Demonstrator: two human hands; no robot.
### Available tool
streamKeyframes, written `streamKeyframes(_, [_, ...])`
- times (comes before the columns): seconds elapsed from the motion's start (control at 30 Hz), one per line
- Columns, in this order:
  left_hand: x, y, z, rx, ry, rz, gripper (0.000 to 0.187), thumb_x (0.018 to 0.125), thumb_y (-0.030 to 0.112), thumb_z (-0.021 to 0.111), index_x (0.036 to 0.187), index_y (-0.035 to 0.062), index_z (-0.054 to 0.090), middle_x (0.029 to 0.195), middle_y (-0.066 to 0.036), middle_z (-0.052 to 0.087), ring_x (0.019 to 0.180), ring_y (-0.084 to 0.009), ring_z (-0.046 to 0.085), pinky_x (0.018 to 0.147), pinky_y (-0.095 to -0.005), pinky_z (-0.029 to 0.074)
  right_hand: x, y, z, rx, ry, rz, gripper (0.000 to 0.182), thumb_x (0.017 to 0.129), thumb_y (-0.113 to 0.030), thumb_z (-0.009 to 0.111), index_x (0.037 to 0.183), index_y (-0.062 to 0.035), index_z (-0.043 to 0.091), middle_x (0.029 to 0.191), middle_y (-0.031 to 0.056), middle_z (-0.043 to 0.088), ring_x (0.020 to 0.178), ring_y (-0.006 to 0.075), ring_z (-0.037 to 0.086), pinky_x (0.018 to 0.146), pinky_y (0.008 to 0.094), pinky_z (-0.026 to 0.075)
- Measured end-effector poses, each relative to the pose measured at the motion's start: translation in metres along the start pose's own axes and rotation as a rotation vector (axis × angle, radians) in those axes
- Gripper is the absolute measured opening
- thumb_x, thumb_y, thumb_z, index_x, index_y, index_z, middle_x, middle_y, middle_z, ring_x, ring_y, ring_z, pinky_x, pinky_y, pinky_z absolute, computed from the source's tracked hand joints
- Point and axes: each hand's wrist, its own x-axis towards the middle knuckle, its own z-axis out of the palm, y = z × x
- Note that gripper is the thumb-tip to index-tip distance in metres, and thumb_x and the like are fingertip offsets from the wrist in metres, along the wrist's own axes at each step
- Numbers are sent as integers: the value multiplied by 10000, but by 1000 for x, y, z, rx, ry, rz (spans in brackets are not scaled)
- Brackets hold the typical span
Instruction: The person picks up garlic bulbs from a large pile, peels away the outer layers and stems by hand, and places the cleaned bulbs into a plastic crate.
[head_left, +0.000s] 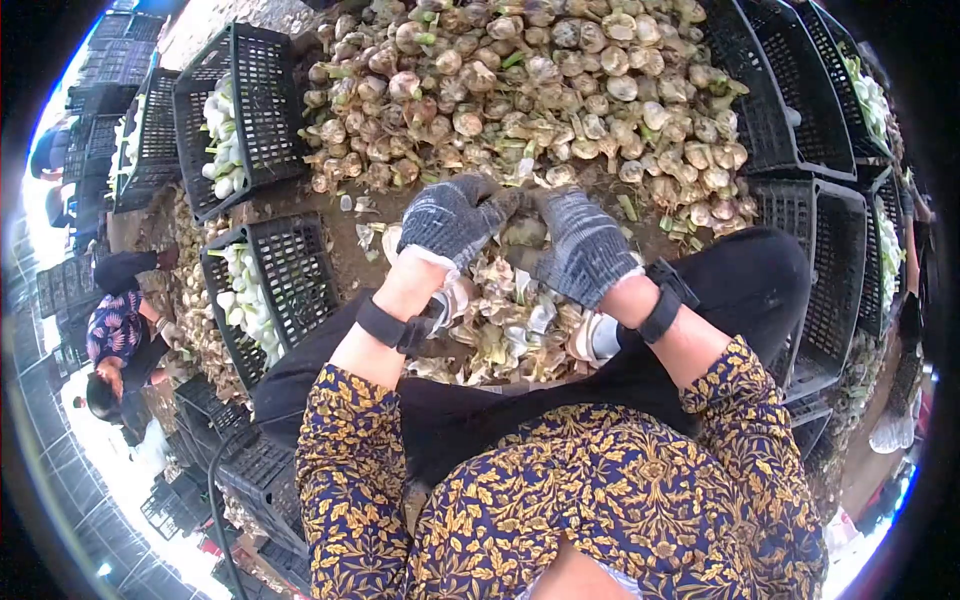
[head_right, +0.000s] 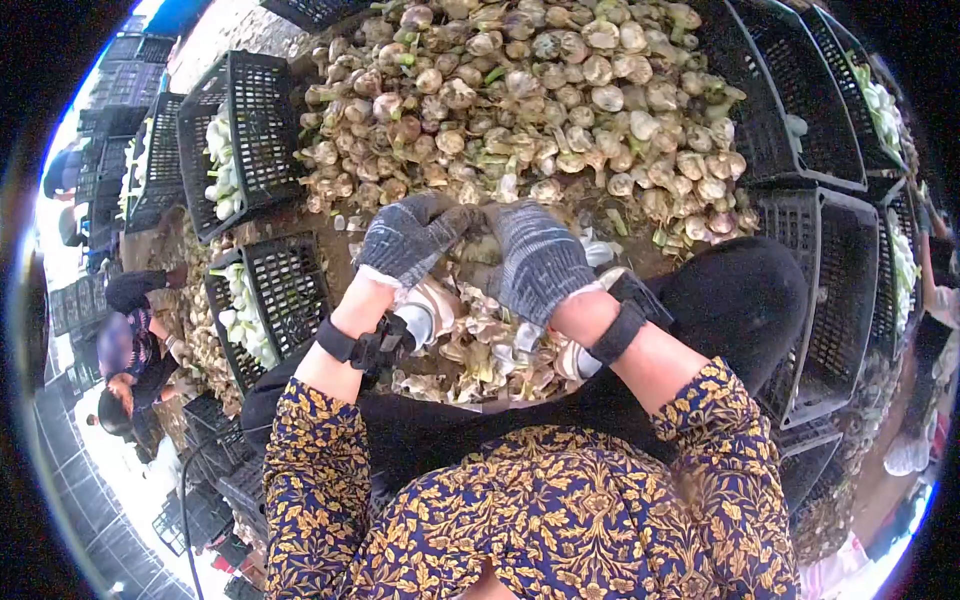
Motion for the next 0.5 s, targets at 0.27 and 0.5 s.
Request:
streamKeyframes(0.27, [-31, 30, 5, -95, 209, 116, 258, 790, 279, 577, 830, 27, 621, 818, -142, 612, 748, -275, 588, 654, -336, 456, -11, 10, -1, 342, -66, -6, 297, 734, -251, 643, 933, -34, 602, 767, 126, 624, 672, 225, 606, 610, 311, 473])
streamKeyframes(0.5, [-65, 16, 75, -487, 532, 91, 393, 899, 203, 406, 1228, -5, 357, 1205, -149, 432, 1099, -232, 426, 926, -303, 339, -8, 4, -13, 792, -271, 330, 309, 813, -277, 541, 896, 16, 600, 655, 110, 616, 543, 153, 596, 516, 273, 489])
